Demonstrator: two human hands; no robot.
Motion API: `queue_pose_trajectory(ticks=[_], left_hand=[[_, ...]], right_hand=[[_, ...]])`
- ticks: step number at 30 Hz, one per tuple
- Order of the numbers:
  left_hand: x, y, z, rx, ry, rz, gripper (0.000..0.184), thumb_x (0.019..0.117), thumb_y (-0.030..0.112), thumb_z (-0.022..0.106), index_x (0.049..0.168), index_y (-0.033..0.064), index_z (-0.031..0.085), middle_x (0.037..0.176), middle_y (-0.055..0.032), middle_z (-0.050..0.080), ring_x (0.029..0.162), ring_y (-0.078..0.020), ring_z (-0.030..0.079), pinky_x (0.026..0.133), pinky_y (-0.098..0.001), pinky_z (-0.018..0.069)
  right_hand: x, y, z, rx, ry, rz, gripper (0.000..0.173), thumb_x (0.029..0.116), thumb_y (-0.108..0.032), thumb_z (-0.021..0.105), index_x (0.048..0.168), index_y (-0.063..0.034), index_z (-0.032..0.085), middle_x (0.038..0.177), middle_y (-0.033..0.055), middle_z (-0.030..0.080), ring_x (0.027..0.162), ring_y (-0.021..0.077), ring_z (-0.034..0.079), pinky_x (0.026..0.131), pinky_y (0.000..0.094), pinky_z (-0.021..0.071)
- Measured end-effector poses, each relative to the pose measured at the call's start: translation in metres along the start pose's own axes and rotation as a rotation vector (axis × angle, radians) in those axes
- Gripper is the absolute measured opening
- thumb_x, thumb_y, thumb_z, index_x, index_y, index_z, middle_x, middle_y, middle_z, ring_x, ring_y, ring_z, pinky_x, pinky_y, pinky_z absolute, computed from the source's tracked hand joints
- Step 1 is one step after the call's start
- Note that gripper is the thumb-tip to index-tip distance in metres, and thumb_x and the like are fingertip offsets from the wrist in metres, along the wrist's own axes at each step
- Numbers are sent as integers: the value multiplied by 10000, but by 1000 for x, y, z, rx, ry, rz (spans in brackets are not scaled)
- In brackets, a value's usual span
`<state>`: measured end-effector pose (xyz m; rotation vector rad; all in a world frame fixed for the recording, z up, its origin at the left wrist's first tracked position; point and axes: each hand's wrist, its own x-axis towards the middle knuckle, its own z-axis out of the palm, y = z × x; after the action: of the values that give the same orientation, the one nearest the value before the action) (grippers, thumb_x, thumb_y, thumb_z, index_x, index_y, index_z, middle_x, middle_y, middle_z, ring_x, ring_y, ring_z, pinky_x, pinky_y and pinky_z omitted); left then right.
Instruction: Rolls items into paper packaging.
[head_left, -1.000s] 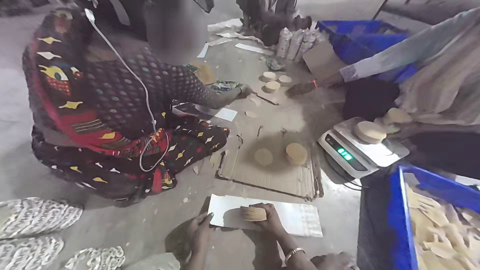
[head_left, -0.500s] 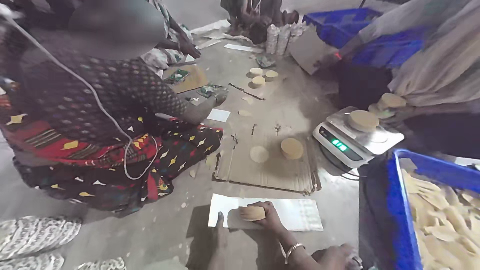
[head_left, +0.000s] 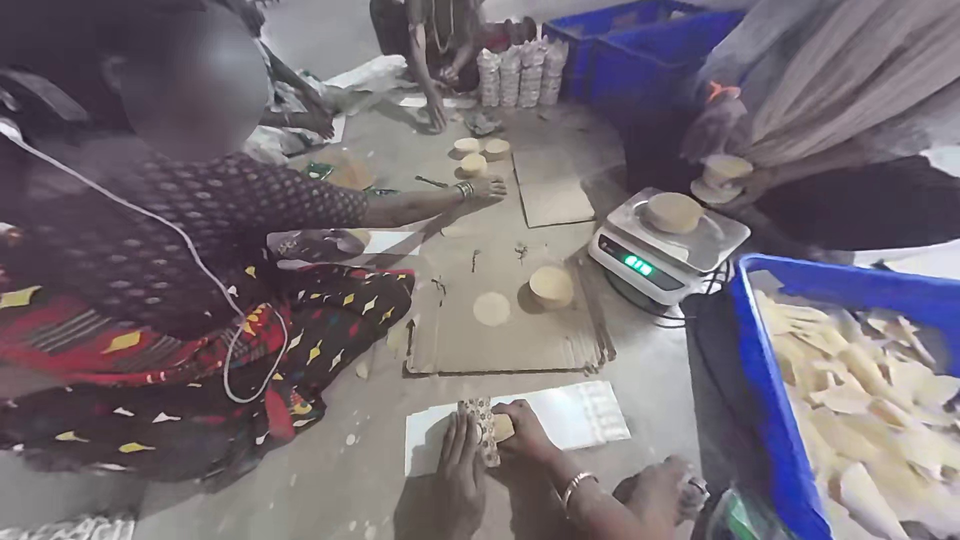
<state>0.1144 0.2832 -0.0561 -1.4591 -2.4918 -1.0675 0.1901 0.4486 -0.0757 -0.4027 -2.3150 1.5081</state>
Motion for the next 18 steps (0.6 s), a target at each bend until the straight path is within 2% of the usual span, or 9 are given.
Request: queue_pose_trajectory(ticks=[2,5,8,10,12,14,16,17,18], left_hand=[[9,-3,-8,60,-30,41,420,974,143,496,1272,-98,669,1381,-241,630,1330,-452,563,1141,-538,420],[24,-7,-23,84,-112,113,388,960,190,590,1197,-91,713,1330,-238,664,1280,-458,603,1099,-604,439],[40,-14,-31,47,-179,189,356,855,138,718,1138,-77,735,1176,-222,732,1140,-418,693,1038,-585,503],[47,-16,-30,33,-222,172,348,802,124,756,1103,-50,751,1089,-201,753,1071,-397,718,996,-556,540],[51,-14,-29,27,-274,106,343,793,104,783,1102,-41,754,1078,-208,752,1062,-411,713,972,-552,553],[54,-8,-30,39,-336,38,351,802,70,786,1132,-43,743,1113,-222,742,1098,-424,698,989,-560,541],[60,1,-33,61,-410,-10,366,826,45,772,1177,-46,724,1154,-236,726,1140,-430,675,1023,-560,517],[63,5,-34,72,-431,-9,365,831,28,760,1185,-50,719,1156,-244,721,1141,-436,671,1024,-564,513],[66,7,-35,84,-444,2,359,837,16,747,1188,-50,716,1151,-248,720,1134,-440,671,1021,-567,512]], right_hand=[[1,-1,-2,1,-15,-2,388,752,-94,815,1118,19,752,987,165,769,944,336,706,983,586,437],[2,3,-2,-7,-54,-17,362,788,-154,813,1110,-1,749,970,159,766,929,316,714,967,587,441],[4,8,0,2,-81,-22,400,794,-180,831,1148,-15,743,1010,153,770,960,304,719,984,584,445],[7,13,2,-16,-82,-54,405,774,-156,837,1147,-27,748,1007,153,774,962,314,732,951,612,465],[9,4,-3,-95,-156,44,449,795,-143,823,1221,-53,716,1100,173,749,1073,354,687,1032,630,397],[8,-17,-10,-194,-203,251,564,831,-181,825,1359,-106,640,1283,189,678,1255,403,580,1100,638,335],[-6,-42,-10,-157,-90,472,716,879,-211,782,1518,-99,479,1487,206,532,1421,413,434,1135,628,320],[-22,-49,-2,-27,98,539,779,853,-192,795,1527,-26,441,1505,243,497,1422,413,436,1132,602,355],[-39,-57,12,182,363,601,776,832,-129,794,1499,48,439,1462,269,525,1359,386,512,1101,540,431]])
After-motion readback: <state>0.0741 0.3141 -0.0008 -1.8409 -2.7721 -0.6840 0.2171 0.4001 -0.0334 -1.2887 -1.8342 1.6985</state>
